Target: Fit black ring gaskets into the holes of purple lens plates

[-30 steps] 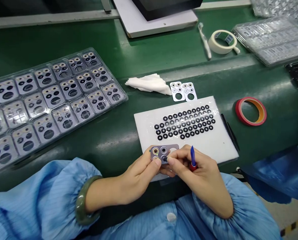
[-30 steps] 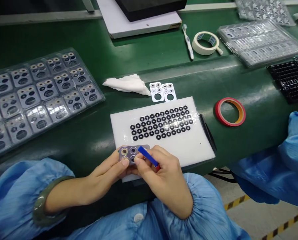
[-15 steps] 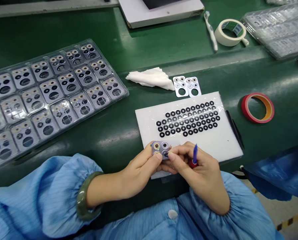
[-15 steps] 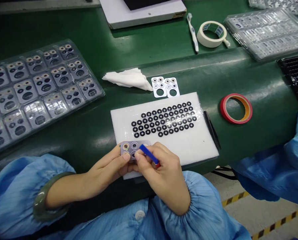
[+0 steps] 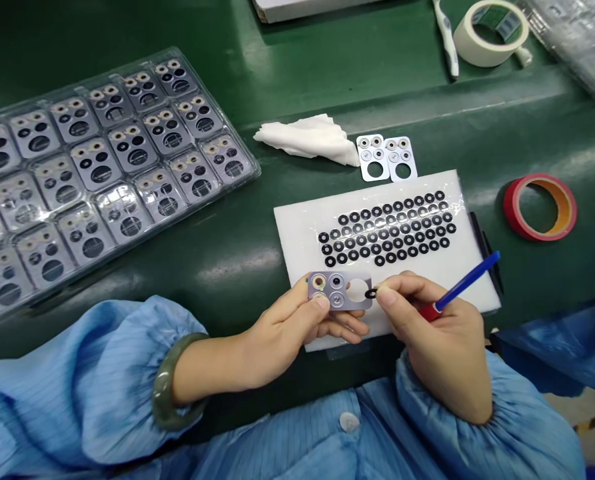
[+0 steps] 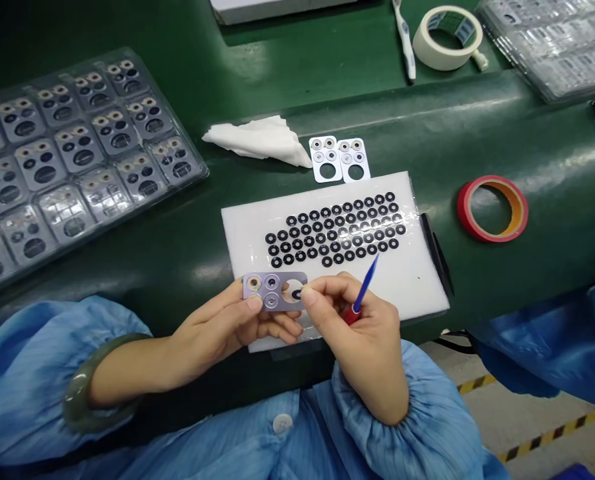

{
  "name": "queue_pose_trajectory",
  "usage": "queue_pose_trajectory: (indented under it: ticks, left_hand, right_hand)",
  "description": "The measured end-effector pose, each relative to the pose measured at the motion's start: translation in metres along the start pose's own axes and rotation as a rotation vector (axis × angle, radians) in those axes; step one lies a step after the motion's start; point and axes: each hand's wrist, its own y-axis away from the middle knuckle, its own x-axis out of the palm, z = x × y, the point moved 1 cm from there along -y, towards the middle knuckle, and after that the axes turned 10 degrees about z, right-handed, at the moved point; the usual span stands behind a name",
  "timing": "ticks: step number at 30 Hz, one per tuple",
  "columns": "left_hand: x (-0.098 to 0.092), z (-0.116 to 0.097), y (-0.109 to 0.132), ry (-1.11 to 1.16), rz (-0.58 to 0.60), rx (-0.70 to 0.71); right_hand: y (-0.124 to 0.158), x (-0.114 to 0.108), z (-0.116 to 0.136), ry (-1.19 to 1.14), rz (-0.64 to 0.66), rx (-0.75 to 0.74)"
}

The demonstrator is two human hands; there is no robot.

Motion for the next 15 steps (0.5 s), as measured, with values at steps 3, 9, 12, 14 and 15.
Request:
queue_pose_trajectory:
  ticks: [3, 9, 12, 14, 15]
  left_hand:
    - [0.001, -0.001, 0.002, -0.069, -0.002, -0.006]
    - [0.003, -0.001, 0.003, -0.128, 0.028, 0.032]
    - [0.003, -0.001, 0.003, -0.114, 0.012, 0.025]
    - [0.003, -0.001, 0.004, -0.117, -0.007, 0.017]
    - [0.003, 0.0, 0.004, -0.118, -0.017, 0.014]
  right_hand:
    - [-0.001, 0.005, 0.007, 0.06, 0.019, -0.051]
    - [0.003, 0.008, 0.014, 0.121, 0.088, -0.095]
    - [0.005, 0.009, 0.014, 0.211, 0.15, -0.125]
    - [0.005, 0.011, 0.014, 0.264, 0.175, -0.161]
    - [0.005, 0.013, 0.013, 0.28, 0.176, -0.177]
